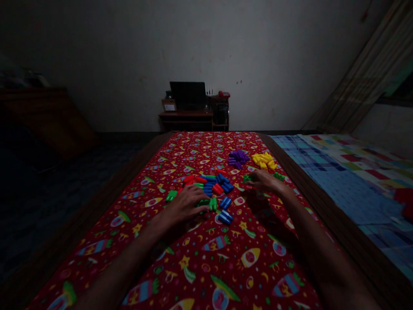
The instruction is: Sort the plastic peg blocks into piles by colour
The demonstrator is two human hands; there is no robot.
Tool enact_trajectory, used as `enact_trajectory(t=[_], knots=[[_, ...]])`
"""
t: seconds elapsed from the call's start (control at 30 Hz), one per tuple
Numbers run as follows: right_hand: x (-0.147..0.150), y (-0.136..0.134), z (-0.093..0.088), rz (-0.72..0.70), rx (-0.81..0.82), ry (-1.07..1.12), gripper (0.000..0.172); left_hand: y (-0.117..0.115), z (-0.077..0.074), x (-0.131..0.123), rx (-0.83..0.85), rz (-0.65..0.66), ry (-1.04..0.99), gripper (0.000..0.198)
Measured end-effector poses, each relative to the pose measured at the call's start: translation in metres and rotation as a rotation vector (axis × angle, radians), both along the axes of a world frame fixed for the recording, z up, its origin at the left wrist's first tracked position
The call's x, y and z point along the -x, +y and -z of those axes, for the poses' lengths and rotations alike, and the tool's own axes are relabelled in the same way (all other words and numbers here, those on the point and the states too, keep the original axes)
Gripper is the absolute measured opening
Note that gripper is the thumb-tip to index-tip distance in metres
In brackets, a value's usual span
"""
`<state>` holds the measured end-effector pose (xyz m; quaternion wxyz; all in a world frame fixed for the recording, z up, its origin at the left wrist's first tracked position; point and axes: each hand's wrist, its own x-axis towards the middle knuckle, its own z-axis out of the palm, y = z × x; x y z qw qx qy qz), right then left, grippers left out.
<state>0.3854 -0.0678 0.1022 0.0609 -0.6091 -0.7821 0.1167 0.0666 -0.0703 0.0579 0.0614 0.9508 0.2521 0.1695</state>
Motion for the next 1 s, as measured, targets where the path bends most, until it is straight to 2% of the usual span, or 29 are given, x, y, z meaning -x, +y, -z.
enact_trajectory(t=[0.13, 0.27, 0.37, 0.43, 0.47, 0.53, 0.63, 0.67, 0.73, 0.83, 1.0], knots=[[-0.033, 0.000, -0.006, 0.226, 0.086, -0.261, 0.021, -0.018, 0.001, -0.013, -0.052, -0.104, 0.096, 0.038], [-0.046, -0.006, -0.016, 0.401, 0.127, -0.314, 0.028, -0.019, 0.009, -0.018, -0.090, -0.146, 0.055, 0.033], [-0.044, -0.011, -0.026, 0.499, -0.014, -0.297, 0.028, -0.014, 0.009, -0.017, -0.027, -0.200, -0.067, 0.029], [-0.033, -0.013, -0.029, 0.486, -0.162, -0.224, 0.029, -0.013, 0.006, -0.018, 0.063, -0.292, -0.199, 0.030], [-0.023, -0.014, -0.028, 0.428, -0.223, -0.147, 0.029, -0.013, 0.003, -0.019, 0.122, -0.346, -0.260, 0.031], [0.004, -0.018, -0.021, 0.205, -0.290, 0.084, 0.028, -0.014, -0.001, -0.022, 0.248, -0.429, -0.337, 0.031], [0.053, -0.027, -0.003, -0.284, -0.207, 0.445, 0.029, -0.016, -0.003, -0.026, 0.376, -0.456, -0.378, 0.033], [0.067, -0.031, 0.002, -0.374, -0.187, 0.472, 0.029, -0.017, -0.003, -0.028, 0.398, -0.446, -0.385, 0.034], [0.084, -0.035, 0.010, -0.454, -0.181, 0.457, 0.028, -0.017, -0.003, -0.029, 0.415, -0.420, -0.393, 0.034], [0.076, -0.030, 0.007, -0.358, -0.222, 0.349, 0.022, -0.015, -0.004, -0.023, 0.356, -0.373, -0.352, 0.034], [0.004, -0.011, -0.013, 0.106, -0.212, 0.014, 0.023, -0.003, -0.005, 0.009, 0.149, -0.174, -0.056, 0.031]])
